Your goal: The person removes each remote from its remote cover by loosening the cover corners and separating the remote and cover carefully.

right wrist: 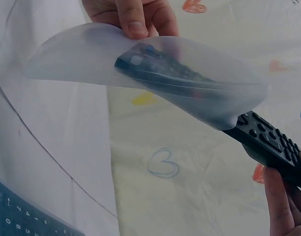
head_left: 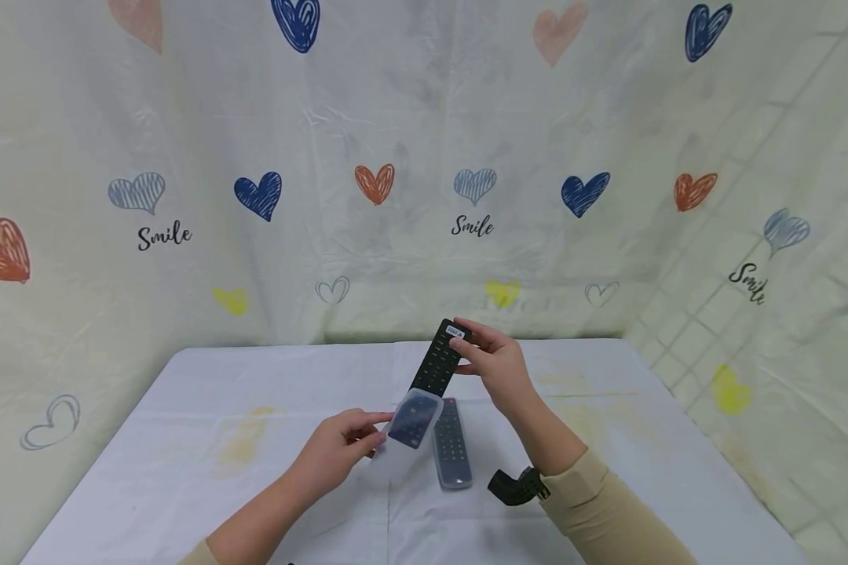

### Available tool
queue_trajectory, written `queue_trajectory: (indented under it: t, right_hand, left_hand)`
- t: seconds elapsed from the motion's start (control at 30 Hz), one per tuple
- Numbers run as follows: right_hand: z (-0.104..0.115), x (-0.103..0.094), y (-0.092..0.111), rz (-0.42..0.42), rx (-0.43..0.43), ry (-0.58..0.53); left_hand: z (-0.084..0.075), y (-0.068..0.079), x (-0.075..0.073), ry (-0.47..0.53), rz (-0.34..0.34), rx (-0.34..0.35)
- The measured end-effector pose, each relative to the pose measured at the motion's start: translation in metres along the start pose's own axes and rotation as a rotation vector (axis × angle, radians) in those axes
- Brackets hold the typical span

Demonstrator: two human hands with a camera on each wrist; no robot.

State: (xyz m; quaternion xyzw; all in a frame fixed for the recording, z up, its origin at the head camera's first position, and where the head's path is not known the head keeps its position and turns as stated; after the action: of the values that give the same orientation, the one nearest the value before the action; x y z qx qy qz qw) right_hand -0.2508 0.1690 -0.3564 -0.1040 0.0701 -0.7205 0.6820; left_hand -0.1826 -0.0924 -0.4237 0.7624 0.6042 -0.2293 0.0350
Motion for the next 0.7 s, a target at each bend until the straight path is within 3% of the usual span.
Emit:
queue_trajectory:
  t: [0.2,0.5,0.7]
  right_hand:
    - [0.001,0.001,-0.002,0.003,-0.018,-0.005]
    - [0.003,0.002,-0.003,-0.019,-0.01,0.01]
    - [0.003,0.0,-0.002,-0.024,-0.007,0.003]
  left_hand:
    - [0.001,0.0,0.001,0.024,-0.038,-0.033]
    - [-0.001,0.001,0.009,-0.021,-0.112,0.031]
    - [-0.001,0.003,0.009,-0.068,-0.114,0.033]
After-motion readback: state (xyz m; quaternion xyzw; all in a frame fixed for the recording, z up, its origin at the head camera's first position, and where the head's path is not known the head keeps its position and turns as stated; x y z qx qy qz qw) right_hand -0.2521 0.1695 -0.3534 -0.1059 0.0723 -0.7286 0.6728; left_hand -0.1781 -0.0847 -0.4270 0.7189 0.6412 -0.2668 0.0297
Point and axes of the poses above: each hand's wrist, its own y-axis away from the middle knuckle, its own x-axis out of the palm, z = x × y, the point moved 1 cm from there along -y, towards the middle knuckle, and after that the axes turned 6 degrees about -z, right-handed, at the moved point
